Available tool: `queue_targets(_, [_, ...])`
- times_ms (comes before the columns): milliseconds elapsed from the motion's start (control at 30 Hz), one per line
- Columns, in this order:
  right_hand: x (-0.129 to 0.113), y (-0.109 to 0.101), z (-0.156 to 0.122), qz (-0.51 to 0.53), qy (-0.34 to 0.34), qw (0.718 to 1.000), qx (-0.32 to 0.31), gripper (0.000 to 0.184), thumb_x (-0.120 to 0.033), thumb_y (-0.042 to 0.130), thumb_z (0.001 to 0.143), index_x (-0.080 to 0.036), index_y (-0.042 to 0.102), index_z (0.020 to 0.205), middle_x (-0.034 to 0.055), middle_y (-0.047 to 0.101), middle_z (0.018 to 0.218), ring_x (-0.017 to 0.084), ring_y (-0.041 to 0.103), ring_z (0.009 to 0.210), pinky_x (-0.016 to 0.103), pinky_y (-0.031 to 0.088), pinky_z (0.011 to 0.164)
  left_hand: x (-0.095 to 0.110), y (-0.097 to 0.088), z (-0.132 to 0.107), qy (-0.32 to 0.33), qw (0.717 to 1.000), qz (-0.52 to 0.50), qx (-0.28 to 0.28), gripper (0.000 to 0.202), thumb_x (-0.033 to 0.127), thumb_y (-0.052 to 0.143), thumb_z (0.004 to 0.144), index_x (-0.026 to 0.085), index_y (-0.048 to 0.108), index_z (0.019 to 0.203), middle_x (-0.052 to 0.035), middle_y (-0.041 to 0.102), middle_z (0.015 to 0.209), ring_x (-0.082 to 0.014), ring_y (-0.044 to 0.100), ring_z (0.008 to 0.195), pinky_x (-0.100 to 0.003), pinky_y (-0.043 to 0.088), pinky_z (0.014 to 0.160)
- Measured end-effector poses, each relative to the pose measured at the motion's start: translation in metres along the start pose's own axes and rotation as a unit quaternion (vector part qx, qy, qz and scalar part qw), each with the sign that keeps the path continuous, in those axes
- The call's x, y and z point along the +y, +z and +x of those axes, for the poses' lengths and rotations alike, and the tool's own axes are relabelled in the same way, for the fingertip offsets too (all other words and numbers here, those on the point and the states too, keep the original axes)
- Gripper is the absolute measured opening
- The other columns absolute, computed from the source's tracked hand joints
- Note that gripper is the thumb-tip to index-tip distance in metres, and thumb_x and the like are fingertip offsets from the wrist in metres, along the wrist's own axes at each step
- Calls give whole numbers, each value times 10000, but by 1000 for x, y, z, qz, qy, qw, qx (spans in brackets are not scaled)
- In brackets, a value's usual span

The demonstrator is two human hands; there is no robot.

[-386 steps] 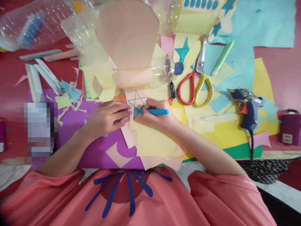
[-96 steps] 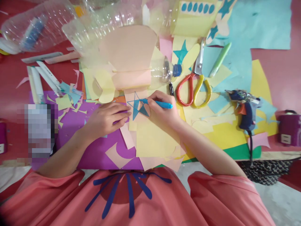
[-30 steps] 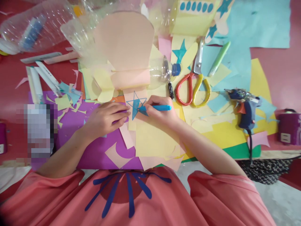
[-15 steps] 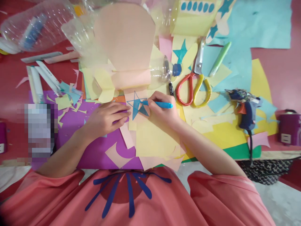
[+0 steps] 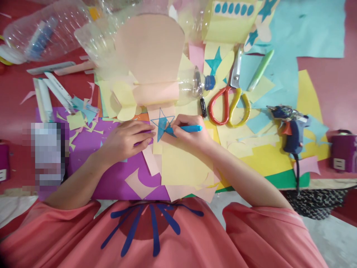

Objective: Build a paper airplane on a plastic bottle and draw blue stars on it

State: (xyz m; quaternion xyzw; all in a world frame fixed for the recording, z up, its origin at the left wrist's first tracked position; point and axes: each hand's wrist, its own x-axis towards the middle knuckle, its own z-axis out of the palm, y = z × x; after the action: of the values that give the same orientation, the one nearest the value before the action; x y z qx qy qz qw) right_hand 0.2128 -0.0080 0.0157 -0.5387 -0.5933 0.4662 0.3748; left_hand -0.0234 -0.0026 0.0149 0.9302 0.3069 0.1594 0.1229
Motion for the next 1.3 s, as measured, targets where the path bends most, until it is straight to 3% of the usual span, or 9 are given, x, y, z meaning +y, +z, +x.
queue_targets(133, [0, -5, 3, 41, 5, 998, 48, 169, -314, 558, 781, -223, 688, 724, 17, 704, 717, 132, 618, 607, 269, 488, 559, 0, 0, 0, -4, 1000, -4, -11, 289, 258, 448, 1012, 188, 728, 1026, -67, 747, 1122, -221, 680, 1068, -379, 561, 874])
queue_targets(233, [0, -6, 5, 42, 0, 999, 32, 205, -387, 603, 800, -218, 718, 813, 16, 705, 727, 121, 616, 587, 266, 503, 567, 1, -1, 0, 3, 1000, 1, -4, 291, 251, 448, 1012, 181, 730, 1007, -67, 750, 1113, -222, 689, 1050, -377, 569, 852])
queue_targets(367, [4, -4, 5, 28, -2, 999, 19, 120, -311, 691, 735, -201, 668, 778, 15, 718, 750, 134, 649, 646, 261, 513, 592, 1, -3, 1, 7, 1000, 8, 5, 270, 242, 467, 1007, 174, 729, 997, -57, 754, 1100, -211, 693, 1033, -363, 575, 856])
queue_targets(600, [6, -1, 3, -12, 11, 1000, 22, 73, -261, 629, 730, -193, 616, 711, 25, 702, 741, 148, 642, 670, 278, 499, 595, 2, -4, 0, -6, 1000, 10, -7, 286, 259, 452, 1016, 194, 731, 1023, -52, 750, 1120, -198, 685, 1063, -351, 570, 879])
queue_targets(767, [4, 4, 2, -29, 19, 998, 46, 59, -239, 612, 730, -192, 615, 694, -8, 617, 607, 120, 557, 578, 255, 441, 540, 3, -4, 1, -3, 1000, 2, -5, 280, 248, 458, 1012, 184, 730, 997, -57, 751, 1113, -207, 690, 1047, -360, 570, 858])
queue_targets(933, [2, 2, 3, -12, 21, 1000, 9, 95, -254, 596, 696, -188, 577, 631, -24, 568, 556, 85, 452, 502, 239, 362, 485, 2, -4, 2, 10, 1000, 6, 14, 274, 246, 467, 1010, 167, 729, 985, -60, 754, 1096, -206, 701, 1014, -352, 575, 829])
queue_targets(1300, [-2, 2, 0, -38, 21, 998, -51, 170, -261, 635, 696, -186, 533, 583, -11, 557, 571, 98, 463, 557, 247, 362, 523, 1, -1, 0, 12, 1000, 6, 8, 275, 250, 464, 1010, 165, 725, 1020, -66, 751, 1115, -217, 691, 1044, -363, 569, 854])
